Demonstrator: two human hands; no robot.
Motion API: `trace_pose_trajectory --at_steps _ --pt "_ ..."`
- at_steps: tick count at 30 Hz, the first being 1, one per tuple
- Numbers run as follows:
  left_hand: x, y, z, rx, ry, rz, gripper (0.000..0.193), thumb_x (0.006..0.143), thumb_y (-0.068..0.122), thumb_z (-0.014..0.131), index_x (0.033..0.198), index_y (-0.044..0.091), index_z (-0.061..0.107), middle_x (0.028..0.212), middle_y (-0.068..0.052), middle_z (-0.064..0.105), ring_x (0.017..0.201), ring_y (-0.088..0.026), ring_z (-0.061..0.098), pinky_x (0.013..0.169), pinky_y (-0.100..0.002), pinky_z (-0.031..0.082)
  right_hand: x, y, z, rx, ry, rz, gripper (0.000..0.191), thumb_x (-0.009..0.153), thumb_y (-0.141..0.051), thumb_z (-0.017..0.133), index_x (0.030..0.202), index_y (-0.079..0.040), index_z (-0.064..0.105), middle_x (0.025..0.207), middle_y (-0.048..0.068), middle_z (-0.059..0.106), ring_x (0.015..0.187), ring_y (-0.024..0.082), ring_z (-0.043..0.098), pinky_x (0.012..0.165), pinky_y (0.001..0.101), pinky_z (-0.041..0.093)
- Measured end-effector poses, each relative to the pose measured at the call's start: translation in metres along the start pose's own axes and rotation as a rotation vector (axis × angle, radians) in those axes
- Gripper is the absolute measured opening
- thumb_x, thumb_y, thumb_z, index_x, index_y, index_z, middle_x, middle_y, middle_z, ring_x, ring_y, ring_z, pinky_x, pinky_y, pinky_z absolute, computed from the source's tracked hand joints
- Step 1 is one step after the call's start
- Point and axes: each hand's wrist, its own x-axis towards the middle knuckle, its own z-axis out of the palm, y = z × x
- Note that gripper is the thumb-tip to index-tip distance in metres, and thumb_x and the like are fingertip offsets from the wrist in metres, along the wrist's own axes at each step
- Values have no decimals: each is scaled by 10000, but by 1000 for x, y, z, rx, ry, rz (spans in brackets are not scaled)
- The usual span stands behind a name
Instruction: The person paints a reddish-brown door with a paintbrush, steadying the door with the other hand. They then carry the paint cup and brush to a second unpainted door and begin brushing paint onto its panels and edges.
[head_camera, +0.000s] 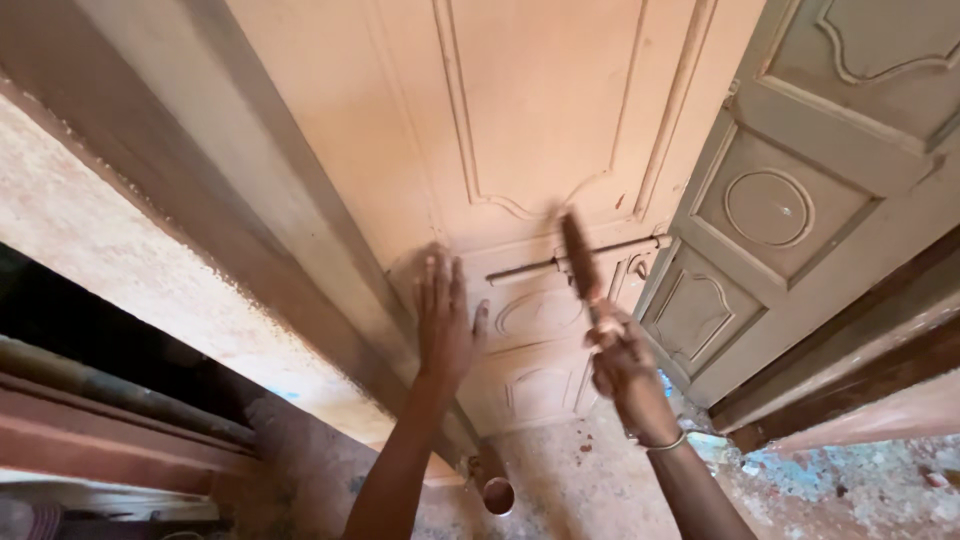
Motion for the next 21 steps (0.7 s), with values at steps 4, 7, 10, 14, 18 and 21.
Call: trace_pose_trajectory --at_steps 4,7,10,14,18,21 --pt "-4 -2 -10 -3 50 -31 771 914 241 615 1554 -50 298 1671 -234 180 1540 -443 177 1235 -591 158 10 -9 -1 -55 -290 138 430 1011 -118 487 1440 -140 491 939 35 578 469 49 339 405 213 289" --pt "-3 -1 -8 35 37 -37 779 921 224 613 1571 -48 281 1678 -216 180 1550 -440 171 1227 -602 159 25 -14 -10 -51 -387 211 419 1036 -105 481 1454 -125 505 945 37 587 493 51 363 426 204 312" --pt "1 -1 -4 54 25 -24 792 924 233 616 1573 -46 259 1682 -227 157 1546 -438 167 1223 -605 161 40 -22 -24 -37 -425 258 450 993 -66 463 1437 -109 522 965 35 617 473 46 347 395 198 293" --pt "9 -4 0 49 41 -19 823 926 245 614 1601 -24 229 1696 -209 144 1555 -429 167 1240 -592 171 54 -37 -48 -47 -288 207 492 949 -29 466 1431 -103 534 972 43 627 461 35 318 366 190 257" --pt "13 -11 -2 94 61 -5 834 935 268 615 1607 -7 203 1699 -202 133 1563 -415 164 1237 -591 173 45 -48 -73 -148 -48 127 438 998 -104 461 1420 -153 564 946 28 581 463 33 309 359 205 244" --pt "12 -14 -5 71 61 -22 838 946 277 615 1615 -3 195 1702 -197 124 1565 -408 152 1239 -590 176 31 -39 -88 63 34 29 354 1014 -90 461 1358 -132 531 968 43 585 479 25 310 400 202 272"
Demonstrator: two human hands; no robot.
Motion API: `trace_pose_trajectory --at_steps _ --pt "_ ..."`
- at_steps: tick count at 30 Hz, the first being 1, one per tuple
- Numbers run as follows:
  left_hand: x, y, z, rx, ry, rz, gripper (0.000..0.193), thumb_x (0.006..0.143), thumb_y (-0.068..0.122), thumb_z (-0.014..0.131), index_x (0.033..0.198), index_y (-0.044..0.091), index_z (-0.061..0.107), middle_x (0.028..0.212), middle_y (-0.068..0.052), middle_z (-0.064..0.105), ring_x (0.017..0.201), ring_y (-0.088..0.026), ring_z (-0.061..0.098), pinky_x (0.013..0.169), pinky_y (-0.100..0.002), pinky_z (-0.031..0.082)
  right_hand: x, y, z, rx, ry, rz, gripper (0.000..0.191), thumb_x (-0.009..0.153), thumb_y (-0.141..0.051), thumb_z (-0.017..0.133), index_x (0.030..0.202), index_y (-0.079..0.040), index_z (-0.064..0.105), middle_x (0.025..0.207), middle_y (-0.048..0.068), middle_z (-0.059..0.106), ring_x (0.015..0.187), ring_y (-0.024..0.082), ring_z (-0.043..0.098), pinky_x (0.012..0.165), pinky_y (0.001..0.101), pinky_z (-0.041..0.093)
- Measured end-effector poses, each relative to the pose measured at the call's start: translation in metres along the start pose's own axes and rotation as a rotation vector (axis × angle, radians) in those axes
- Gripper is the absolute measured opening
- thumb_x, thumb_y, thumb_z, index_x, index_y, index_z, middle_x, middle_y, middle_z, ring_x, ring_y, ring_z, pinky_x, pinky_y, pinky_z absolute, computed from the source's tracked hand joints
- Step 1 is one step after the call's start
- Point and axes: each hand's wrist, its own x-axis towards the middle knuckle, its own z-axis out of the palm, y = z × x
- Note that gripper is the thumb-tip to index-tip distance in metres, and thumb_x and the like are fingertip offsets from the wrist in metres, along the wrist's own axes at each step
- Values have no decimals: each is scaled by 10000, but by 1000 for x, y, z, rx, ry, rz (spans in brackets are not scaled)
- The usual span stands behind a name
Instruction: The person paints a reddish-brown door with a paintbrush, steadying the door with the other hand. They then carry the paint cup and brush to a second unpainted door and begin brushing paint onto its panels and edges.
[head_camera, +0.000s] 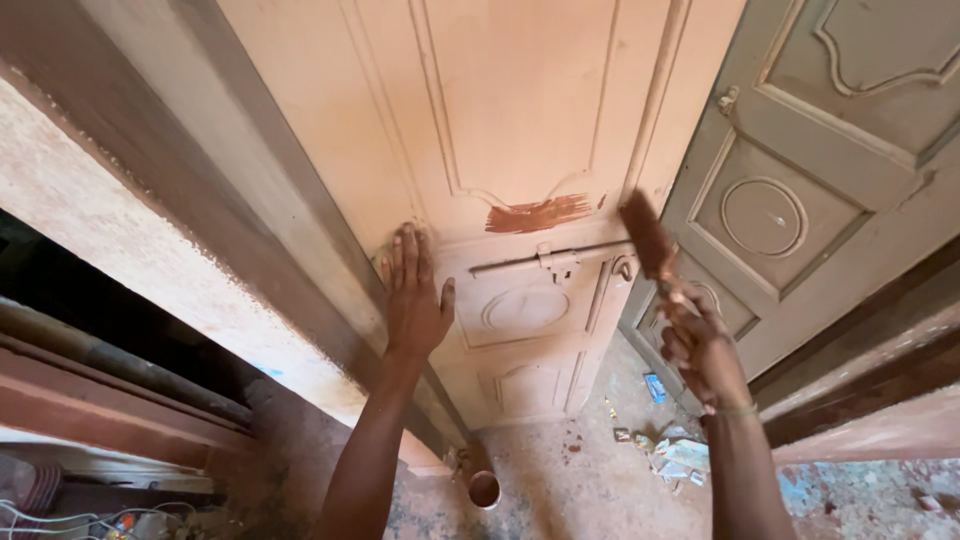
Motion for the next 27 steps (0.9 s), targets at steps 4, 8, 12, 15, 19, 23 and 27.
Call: trace_pose_trajectory --at_steps 4,8,12,15,19,23,27 --pt "-4 2 -3 -19 -33 -7 839 948 277 615 1615 -9 193 1707 -194 111 1568 -411 140 1233 -601 170 5 32 3 122 101 -128 333 1039 -115 468 1362 -177 414 1000 33 567 521 42 365 434 218 295" --pt "-5 6 -6 -16 -30 7 834 951 282 615 1611 -13 200 1708 -197 108 1569 -417 144 1233 -612 154 14 63 47 83 119 -143 312 1081 -256 480 1345 -160 343 922 39 524 500 59 371 396 241 299" --pt "-3 5 -17 -8 8 27 821 952 288 613 1594 -30 213 1695 -205 115 1559 -425 143 1247 -614 131 5 90 96 0 36 -48 367 1044 -329 481 1379 -215 386 907 5 535 465 37 351 372 209 296" --pt "0 1 -28 17 -27 -14 796 969 286 602 1582 -48 220 1700 -206 127 1561 -427 140 1243 -612 122 -10 105 125 -12 -123 12 323 1062 -303 463 1352 -184 387 942 27 543 466 54 388 368 223 336" --pt "4 -1 -39 25 1 20 793 977 264 585 1592 -70 210 1699 -235 119 1569 -443 130 1244 -618 123 -26 105 138 -42 -291 183 343 1049 -214 448 1391 -221 425 994 33 541 469 60 392 385 219 368" --pt "6 -1 -38 19 1 18 786 988 263 583 1603 -50 207 1706 -219 113 1574 -428 135 1250 -611 130 -13 91 123 -29 -391 201 398 1000 -42 426 1366 -160 528 1068 46 577 468 48 350 377 187 305" --pt "11 -1 -26 6 -15 1 813 960 276 581 1610 -32 202 1697 -207 119 1557 -422 140 1235 -593 146 -2 72 86 80 -285 159 457 931 34 399 1328 -155 523 1056 62 565 485 41 328 381 184 276"
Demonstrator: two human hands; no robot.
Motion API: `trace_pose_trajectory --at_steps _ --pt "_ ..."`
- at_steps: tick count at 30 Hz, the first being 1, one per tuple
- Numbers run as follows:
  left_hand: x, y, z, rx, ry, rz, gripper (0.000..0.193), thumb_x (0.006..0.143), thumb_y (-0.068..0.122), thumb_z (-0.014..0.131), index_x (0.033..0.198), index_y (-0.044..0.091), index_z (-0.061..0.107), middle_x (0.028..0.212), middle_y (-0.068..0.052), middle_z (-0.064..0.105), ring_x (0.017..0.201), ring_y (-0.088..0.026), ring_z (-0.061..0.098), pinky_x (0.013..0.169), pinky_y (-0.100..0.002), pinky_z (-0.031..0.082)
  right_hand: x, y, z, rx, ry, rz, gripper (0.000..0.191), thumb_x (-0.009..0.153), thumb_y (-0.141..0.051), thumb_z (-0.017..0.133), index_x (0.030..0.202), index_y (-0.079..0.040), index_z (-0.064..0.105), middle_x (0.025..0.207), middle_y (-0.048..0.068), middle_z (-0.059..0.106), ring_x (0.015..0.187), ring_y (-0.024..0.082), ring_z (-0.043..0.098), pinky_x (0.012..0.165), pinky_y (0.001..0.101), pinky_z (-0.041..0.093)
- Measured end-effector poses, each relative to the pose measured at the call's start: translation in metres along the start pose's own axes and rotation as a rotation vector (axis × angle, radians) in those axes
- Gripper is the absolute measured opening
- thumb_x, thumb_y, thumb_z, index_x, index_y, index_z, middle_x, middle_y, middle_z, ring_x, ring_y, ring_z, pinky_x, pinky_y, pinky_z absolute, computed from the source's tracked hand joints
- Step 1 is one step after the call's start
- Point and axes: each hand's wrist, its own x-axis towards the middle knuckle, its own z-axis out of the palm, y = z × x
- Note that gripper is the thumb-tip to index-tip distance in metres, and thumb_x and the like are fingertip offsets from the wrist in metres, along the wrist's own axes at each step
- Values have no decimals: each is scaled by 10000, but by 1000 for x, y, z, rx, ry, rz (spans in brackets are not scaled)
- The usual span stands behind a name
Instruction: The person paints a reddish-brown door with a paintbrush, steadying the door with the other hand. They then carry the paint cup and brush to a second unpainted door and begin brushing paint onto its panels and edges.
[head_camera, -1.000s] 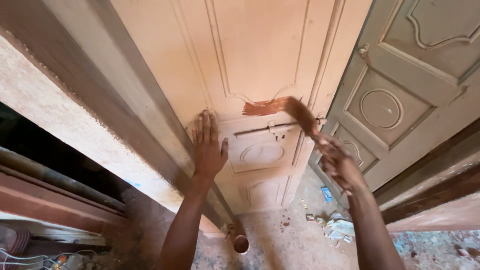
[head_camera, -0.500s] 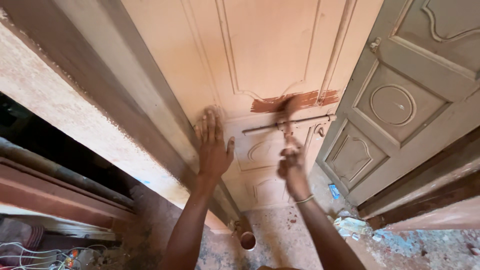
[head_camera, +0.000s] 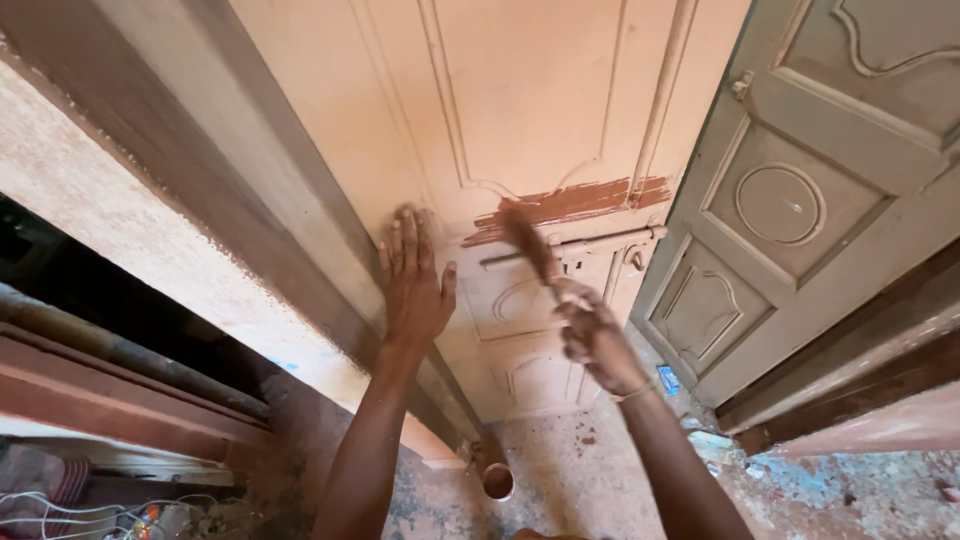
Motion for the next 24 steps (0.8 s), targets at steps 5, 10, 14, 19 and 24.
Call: trace_pose_trajectory --at_steps 5,10,14,19,24 --pt "4 -5 15 8 7 24 773 988 292 563 1610 -13 219 1705 -210 141 1570 -389 173 1253 -572 156 -17 -19 -42 108 169 -134 483 910 58 399 1344 -135 485 1016 50 539 509 45 321 403 197 272" --pt "4 -9 25 13 10 22 760 991 297 563 1607 -9 239 1697 -214 158 1566 -392 189 1256 -563 153 -22 -18 -55 150 439 -263 285 1055 -114 438 1335 -164 416 980 32 527 527 40 347 437 198 289" --pt "2 -12 29 20 26 36 762 994 297 562 1606 -21 239 1694 -225 156 1561 -401 189 1257 -564 146 -8 -3 -45 119 372 -260 298 1094 -147 460 1388 -156 418 915 33 475 525 52 358 421 222 314" --pt "3 -16 28 26 23 53 754 1007 293 556 1610 -15 226 1706 -217 139 1573 -405 168 1264 -558 131 -2 21 -13 9 288 -99 387 1016 -103 417 1390 -202 408 991 46 519 498 65 383 399 226 330" --pt "1 -13 23 -13 -14 9 751 1017 273 543 1626 -10 207 1715 -205 124 1577 -415 131 1259 -566 125 -10 33 7 120 47 74 434 969 -14 419 1370 -179 431 1027 35 543 488 58 368 388 204 319"
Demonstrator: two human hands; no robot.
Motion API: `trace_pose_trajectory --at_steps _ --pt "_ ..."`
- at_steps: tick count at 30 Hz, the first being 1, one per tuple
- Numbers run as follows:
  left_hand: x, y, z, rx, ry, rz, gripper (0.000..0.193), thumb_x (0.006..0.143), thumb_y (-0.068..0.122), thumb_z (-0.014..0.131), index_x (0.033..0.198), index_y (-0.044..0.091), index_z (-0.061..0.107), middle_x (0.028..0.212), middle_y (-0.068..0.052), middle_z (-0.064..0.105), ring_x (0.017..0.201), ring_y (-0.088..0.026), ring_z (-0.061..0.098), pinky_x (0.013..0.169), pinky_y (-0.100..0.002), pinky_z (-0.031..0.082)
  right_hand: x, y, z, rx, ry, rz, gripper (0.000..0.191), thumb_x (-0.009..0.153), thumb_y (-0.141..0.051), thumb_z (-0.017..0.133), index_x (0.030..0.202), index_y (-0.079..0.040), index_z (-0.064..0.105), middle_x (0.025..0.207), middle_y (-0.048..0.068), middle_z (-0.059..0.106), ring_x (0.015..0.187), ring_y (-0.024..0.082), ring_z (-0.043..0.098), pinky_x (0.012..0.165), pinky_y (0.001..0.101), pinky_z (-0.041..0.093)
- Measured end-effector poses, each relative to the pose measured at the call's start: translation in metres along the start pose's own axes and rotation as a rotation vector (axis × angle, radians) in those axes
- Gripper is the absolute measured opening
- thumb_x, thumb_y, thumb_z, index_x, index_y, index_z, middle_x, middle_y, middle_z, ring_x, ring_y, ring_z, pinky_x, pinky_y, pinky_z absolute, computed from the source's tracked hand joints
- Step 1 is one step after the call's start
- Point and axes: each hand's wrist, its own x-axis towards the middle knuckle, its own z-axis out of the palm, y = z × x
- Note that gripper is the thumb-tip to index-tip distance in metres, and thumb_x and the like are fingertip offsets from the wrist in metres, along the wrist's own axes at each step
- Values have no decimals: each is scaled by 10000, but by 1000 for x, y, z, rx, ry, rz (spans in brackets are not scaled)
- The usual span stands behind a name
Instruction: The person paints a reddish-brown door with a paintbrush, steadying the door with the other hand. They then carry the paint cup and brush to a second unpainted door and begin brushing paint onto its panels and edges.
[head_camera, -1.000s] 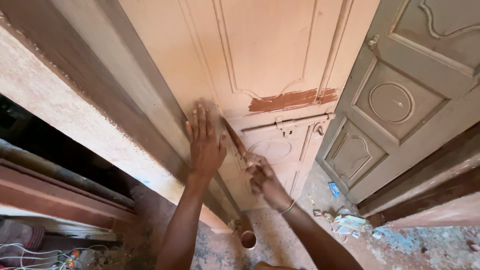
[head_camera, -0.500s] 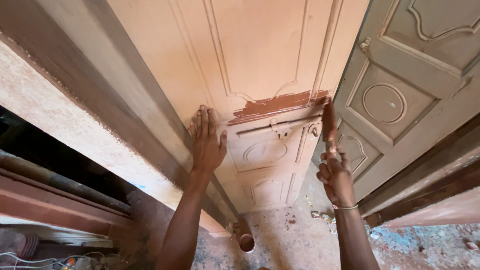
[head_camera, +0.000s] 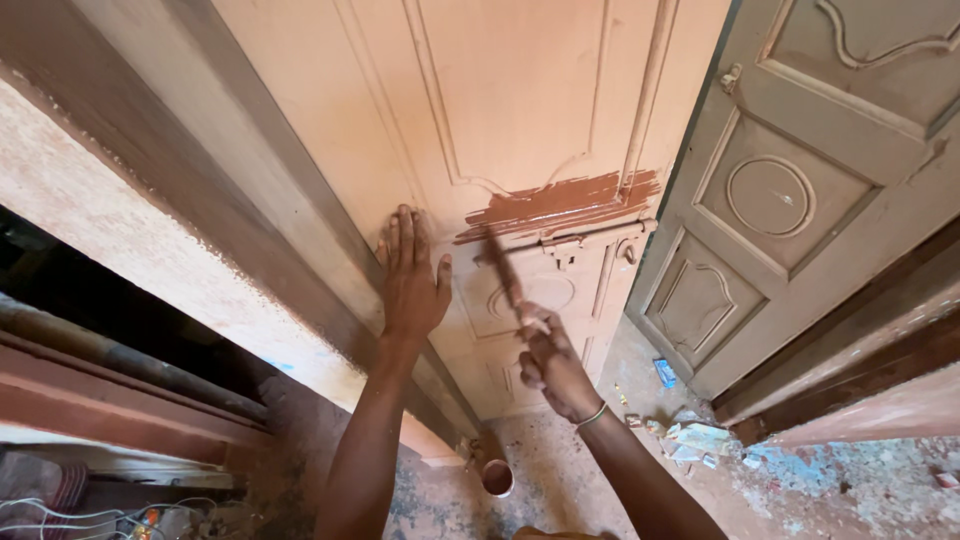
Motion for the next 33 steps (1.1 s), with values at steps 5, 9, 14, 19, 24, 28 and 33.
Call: trace_pose_trajectory --at_steps 5,9,14,19,24,28,33 --pt "-6 10 -4 -37 -12 -5 771 1000 281 540 1621 -7 186 1709 -198 118 1577 -411 134 1255 -574 136 4 -4 -11 80 -98 55 373 1011 -53 437 1379 -88 485 917 46 610 457 50 343 357 185 300" --pt "-10 13 -3 -50 -32 -2 775 997 283 542 1615 -13 180 1708 -198 110 1573 -414 132 1228 -600 145 4 -20 -41 261 -163 -85 382 996 -11 444 1363 -69 532 911 42 602 475 19 347 357 155 302" --pt "-13 16 6 -28 -44 -2 763 998 296 549 1605 -13 204 1710 -192 121 1571 -410 148 1241 -588 158 -12 -34 -71 191 225 -296 354 957 -17 427 1285 -134 492 974 58 580 529 50 381 396 178 324" --pt "-15 20 14 -8 -31 27 794 977 311 575 1600 -29 217 1699 -204 122 1561 -426 145 1243 -592 144 -11 -26 -78 114 405 -350 276 1049 -161 427 1324 -179 450 941 37 556 527 56 363 431 211 320" --pt "-15 24 10 -16 -18 2 820 965 311 593 1594 -31 193 1701 -218 103 1559 -437 131 1238 -599 133 -1 5 -55 -17 311 -245 363 1042 -308 378 1371 -173 446 900 12 512 515 66 382 430 233 362" --pt "-16 21 2 -44 -66 -46 833 986 295 569 1622 -30 141 1702 -223 73 1558 -440 103 1226 -609 118 -7 29 -24 -188 175 -70 356 1020 -169 424 1372 -217 444 961 16 548 503 65 371 427 237 354" --pt "-20 18 0 -46 -31 -45 827 989 310 558 1612 -28 134 1705 -215 65 1570 -429 96 1245 -616 111 -14 36 -15 -81 -69 126 339 1058 -94 449 1379 -202 465 969 43 511 487 52 334 420 193 323"
